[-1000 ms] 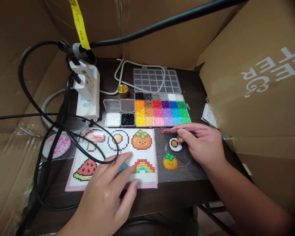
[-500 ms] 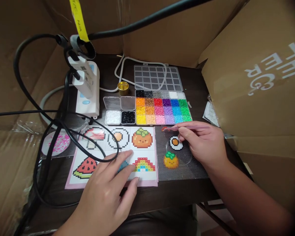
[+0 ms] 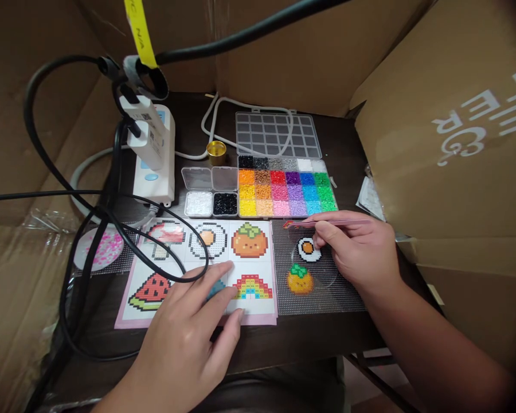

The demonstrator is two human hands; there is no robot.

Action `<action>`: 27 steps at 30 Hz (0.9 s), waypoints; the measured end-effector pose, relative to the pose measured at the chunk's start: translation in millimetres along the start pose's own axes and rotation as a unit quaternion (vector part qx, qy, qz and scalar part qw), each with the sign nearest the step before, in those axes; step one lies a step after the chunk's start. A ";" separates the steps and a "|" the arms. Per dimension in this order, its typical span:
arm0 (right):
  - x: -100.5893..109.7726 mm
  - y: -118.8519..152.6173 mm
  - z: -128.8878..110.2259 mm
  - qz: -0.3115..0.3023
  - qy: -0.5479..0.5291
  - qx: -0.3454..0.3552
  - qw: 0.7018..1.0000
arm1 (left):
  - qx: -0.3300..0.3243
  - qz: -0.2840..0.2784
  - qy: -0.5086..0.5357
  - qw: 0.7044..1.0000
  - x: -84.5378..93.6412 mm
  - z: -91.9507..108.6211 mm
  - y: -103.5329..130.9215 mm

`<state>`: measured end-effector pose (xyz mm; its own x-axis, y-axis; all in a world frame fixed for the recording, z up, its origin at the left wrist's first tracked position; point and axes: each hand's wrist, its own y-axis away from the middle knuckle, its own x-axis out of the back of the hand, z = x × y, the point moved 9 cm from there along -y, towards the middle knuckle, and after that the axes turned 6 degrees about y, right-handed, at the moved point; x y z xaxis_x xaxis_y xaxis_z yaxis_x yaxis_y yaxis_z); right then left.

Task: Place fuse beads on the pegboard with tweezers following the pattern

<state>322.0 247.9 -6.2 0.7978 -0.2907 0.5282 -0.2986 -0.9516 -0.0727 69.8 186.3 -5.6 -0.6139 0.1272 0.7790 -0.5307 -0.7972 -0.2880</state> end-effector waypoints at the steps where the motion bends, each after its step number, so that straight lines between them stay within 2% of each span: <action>1: 0.0 -0.1 -0.5 -0.001 -0.001 0.002 1.000 | 0.000 0.000 0.000 1.000 0.1 0.0 0.1; 7: -4.4 -0.3 -5.6 -0.021 0.004 0.019 1.000 | 0.000 -0.007 0.003 1.000 -0.4 -0.1 2.3; 18: -4.5 -0.9 -3.5 -0.016 0.001 0.002 1.000 | 0.002 -0.010 0.007 1.000 -1.5 -0.6 0.6; 24: -2.4 0.5 -1.9 -0.010 -0.006 -0.003 1.000 | 0.002 -0.002 0.014 1.000 0.2 1.5 -3.2; 27: -1.8 0.4 0.6 -0.014 -0.013 0.001 1.000 | -0.013 0.025 0.017 0.999 3.5 3.7 -4.4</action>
<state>320.8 248.0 -7.7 0.8191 -0.2657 0.5084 -0.2741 -0.9598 -0.0601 72.1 188.1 0.5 -0.6601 0.1080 0.7434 -0.5134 -0.7872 -0.3415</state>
